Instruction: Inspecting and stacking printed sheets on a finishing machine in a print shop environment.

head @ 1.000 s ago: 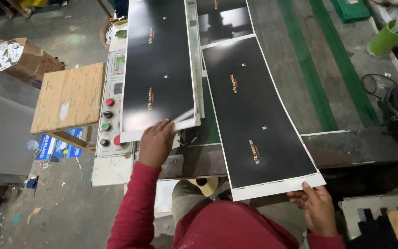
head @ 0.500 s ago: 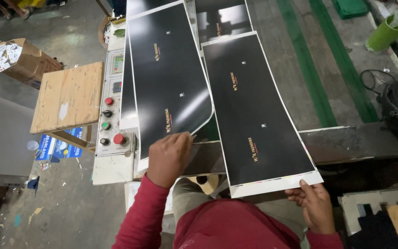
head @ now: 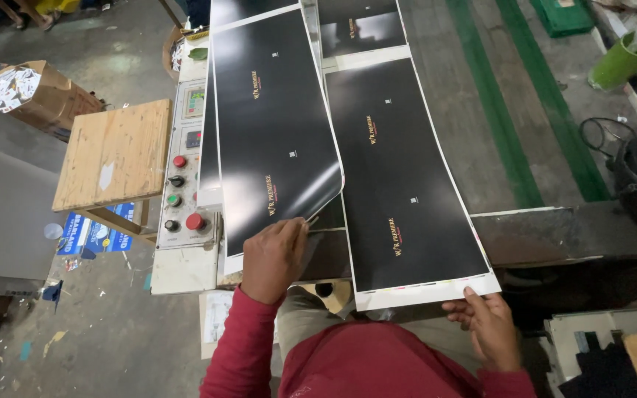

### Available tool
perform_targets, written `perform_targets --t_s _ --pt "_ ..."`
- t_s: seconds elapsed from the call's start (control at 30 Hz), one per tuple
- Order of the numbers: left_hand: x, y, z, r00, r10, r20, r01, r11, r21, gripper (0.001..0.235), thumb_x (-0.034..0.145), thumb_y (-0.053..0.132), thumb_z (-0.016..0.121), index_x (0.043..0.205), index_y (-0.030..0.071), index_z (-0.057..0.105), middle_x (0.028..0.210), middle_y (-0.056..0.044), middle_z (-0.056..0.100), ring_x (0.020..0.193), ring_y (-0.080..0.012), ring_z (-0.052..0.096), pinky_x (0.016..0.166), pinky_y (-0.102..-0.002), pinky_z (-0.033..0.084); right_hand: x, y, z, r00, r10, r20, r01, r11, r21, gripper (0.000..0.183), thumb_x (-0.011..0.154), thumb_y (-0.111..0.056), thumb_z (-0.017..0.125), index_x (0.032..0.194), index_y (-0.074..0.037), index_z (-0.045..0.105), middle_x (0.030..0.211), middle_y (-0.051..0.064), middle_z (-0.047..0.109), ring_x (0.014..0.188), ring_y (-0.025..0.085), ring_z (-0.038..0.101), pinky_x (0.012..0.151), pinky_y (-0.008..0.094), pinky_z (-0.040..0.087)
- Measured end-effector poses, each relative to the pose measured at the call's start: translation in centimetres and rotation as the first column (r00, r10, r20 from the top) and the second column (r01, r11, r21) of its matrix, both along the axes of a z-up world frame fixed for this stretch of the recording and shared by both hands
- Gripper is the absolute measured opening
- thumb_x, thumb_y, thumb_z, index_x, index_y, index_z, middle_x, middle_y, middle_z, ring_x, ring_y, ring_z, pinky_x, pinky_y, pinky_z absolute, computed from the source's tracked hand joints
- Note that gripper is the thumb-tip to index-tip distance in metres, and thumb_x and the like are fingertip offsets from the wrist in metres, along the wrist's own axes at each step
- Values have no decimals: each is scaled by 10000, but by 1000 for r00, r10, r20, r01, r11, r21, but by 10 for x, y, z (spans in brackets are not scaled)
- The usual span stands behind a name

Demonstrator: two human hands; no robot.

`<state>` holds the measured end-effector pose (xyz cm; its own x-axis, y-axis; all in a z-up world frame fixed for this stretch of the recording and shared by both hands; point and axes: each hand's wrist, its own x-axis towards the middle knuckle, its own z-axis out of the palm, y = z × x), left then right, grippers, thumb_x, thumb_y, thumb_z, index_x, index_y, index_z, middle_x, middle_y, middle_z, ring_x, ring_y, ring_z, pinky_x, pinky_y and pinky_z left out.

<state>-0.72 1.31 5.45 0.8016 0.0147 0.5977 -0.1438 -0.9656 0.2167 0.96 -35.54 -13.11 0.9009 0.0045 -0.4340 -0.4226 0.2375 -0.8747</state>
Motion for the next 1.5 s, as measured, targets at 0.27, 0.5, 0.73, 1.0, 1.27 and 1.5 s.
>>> perform_targets --t_s 0.27,0.5,0.73,1.0,1.27,1.5 --pt "2 7 -15 999 14 -46 -15 1000 -12 66 931 108 681 942 59 724 768 -41 736 526 -142 625 453 -279 468 31 30 4 993 95 63 -87 990 -114 245 1033 -99 553 1157 112 574 791 260 693 614 299 667 511 333 498" --pt "1 15 -21 996 28 -88 -30 999 -19 117 961 184 658 939 123 756 827 -95 766 773 -334 756 607 -408 590 89 49 -35 983 93 161 -91 996 -20 302 1036 -118 592 1245 86 515 929 195 654 731 338 730 576 409 613" --pt "3 15 -27 997 -3 -75 0 999 -36 135 970 184 661 985 115 776 869 -115 777 804 -341 766 633 -399 604 119 58 -30 987 121 107 -123 992 13 428 1052 -219 591 1387 17 470 1088 287 691 801 363 737 593 436 612" --pt "9 -28 -42 979 -204 -15 202 975 -96 131 901 166 723 969 58 755 1065 -156 774 850 -252 756 717 -334 632 54 88 37 940 341 -20 -340 940 36 577 946 -108 575 1511 -19 492 1098 284 737 746 290 688 597 348 562" --pt "11 -71 -55 895 -392 -211 383 920 -85 287 879 256 702 1027 12 726 1293 -176 699 1224 -354 652 983 -453 508 38 111 42 921 352 169 -384 896 224 351 1011 -176 519 1233 94 535 970 232 673 762 286 686 625 385 593" --pt "33 -16 -46 968 -158 -194 154 987 -37 316 958 307 680 1197 102 709 1233 -124 734 1173 -310 673 1010 -460 519 53 68 15 955 127 266 -194 950 244 286 1017 -70 534 1266 71 520 943 240 694 724 265 712 567 328 622"
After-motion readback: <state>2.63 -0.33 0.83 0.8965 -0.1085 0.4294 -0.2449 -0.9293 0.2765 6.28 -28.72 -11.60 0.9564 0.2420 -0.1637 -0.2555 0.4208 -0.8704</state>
